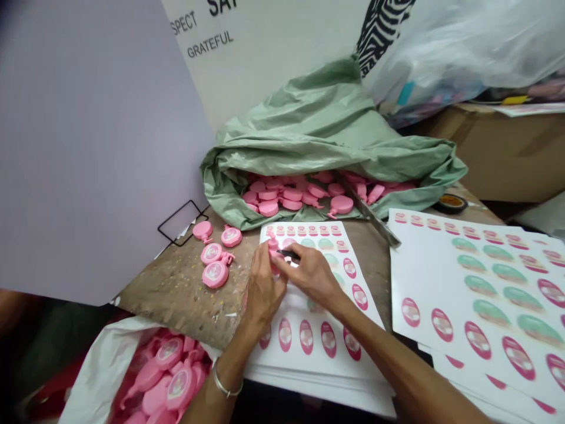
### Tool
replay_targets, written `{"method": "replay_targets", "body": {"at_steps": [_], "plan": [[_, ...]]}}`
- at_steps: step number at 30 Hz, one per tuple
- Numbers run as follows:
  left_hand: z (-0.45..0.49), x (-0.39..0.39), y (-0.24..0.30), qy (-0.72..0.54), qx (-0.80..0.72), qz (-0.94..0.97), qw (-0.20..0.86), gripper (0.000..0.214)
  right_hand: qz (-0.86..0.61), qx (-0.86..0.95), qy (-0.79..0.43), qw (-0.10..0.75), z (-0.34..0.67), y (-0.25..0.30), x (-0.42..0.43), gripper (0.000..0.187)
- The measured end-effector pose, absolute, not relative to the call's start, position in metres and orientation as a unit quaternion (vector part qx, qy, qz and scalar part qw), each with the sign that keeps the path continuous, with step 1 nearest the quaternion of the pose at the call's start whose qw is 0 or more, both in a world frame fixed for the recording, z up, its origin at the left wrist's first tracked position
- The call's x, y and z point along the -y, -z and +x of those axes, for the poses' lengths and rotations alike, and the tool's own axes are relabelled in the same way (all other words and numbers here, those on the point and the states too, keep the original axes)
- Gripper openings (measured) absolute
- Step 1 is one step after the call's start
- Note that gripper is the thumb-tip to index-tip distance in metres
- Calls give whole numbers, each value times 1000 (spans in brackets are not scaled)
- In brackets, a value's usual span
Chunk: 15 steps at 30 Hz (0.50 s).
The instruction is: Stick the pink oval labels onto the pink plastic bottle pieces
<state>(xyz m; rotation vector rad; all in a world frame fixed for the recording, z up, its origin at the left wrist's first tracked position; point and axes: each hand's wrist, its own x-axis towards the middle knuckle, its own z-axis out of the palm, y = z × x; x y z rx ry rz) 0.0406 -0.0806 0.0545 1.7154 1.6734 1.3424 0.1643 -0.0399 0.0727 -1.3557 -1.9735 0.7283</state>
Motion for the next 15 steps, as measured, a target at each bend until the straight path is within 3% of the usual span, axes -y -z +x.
{"method": "replay_targets", "body": {"at_steps": [3, 7, 15], "plan": [[29, 74, -49, -517, -627, 492, 311, 45, -544, 741, -253, 301, 183, -58, 26, 33], [17, 66, -41, -560, -540, 328, 535, 42, -564, 781, -88, 254, 199, -30, 8, 19], [25, 67, -30, -562, -517, 328, 557, 46, -522, 817, -22, 244, 201, -10, 12, 21]]}}
